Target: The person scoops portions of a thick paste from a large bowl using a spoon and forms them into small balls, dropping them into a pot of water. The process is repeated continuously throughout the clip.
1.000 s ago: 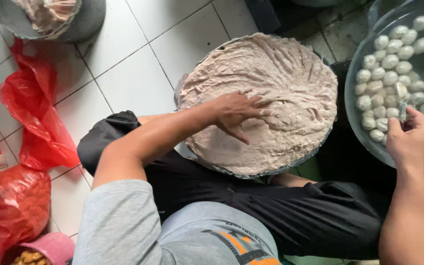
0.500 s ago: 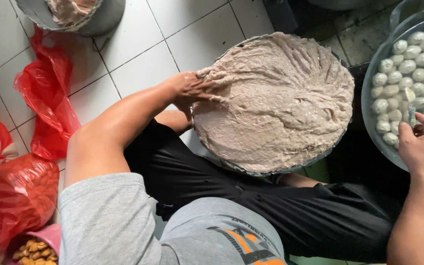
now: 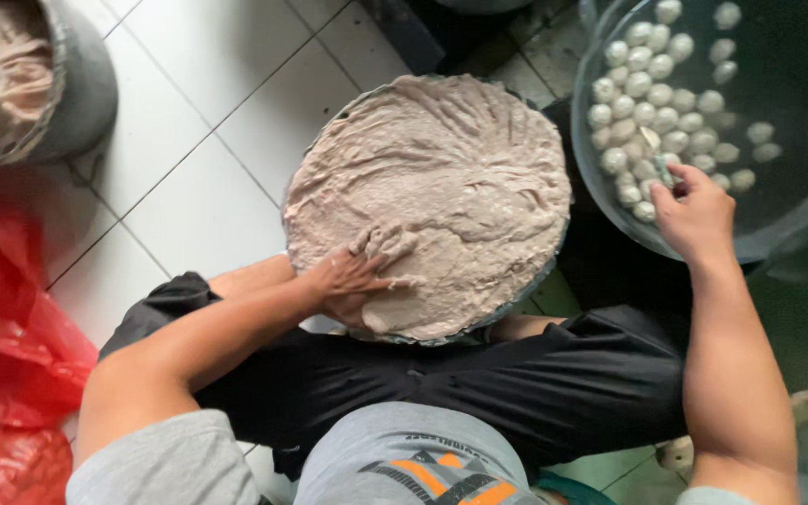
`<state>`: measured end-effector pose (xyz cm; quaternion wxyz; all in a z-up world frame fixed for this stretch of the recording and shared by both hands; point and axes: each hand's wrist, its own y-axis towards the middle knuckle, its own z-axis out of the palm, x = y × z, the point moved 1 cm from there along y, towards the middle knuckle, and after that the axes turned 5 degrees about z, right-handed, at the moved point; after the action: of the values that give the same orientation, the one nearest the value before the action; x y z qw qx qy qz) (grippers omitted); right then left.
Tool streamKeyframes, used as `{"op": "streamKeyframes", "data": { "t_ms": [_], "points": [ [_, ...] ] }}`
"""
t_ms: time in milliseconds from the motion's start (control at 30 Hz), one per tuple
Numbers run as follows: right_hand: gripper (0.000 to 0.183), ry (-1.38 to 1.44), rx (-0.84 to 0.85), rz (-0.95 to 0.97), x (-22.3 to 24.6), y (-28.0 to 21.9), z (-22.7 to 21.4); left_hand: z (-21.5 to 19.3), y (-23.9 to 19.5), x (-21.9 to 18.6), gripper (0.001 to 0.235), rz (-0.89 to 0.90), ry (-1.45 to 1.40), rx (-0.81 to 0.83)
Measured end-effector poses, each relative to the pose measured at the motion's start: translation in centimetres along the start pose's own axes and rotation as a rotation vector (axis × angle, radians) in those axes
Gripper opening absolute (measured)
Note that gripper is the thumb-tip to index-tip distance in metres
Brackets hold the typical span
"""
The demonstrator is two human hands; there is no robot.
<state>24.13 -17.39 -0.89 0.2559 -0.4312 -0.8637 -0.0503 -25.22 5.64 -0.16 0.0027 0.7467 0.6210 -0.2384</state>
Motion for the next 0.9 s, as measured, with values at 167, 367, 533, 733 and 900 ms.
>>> {"op": "streamKeyframes", "data": {
  "t_ms": [167,367,533,733,900],
  "points": [
    [0.042,-0.033,0.016,0.113,-0.8,0.2,0.2,-3.5,8.3,-2.6,0.111,-0.181,-0.189,0.230],
    [0.039,0.072,0.025,0.155,2.1,-0.7,-1.1,-9.6,17.8,-0.4,0.108,-0.456,-0.030,-0.335],
    [0.031,0.299,0.172,0.215,7.4,-2.8,-2.2,-9.7,20.8,0.6,0.086,-0.651,-0.398,-0.376],
    [0.028,0.470,0.514,0.110,12.3,-5.2,-2.4,-7.3,22.1,1.0,0.038,-0.522,-0.434,-0.934],
    [0.034,0.432,0.565,-0.002,14.0,-6.4,-2.6,-6.9,23.3,0.2,0.035,-0.497,-0.607,-1.005]
  ]
}}
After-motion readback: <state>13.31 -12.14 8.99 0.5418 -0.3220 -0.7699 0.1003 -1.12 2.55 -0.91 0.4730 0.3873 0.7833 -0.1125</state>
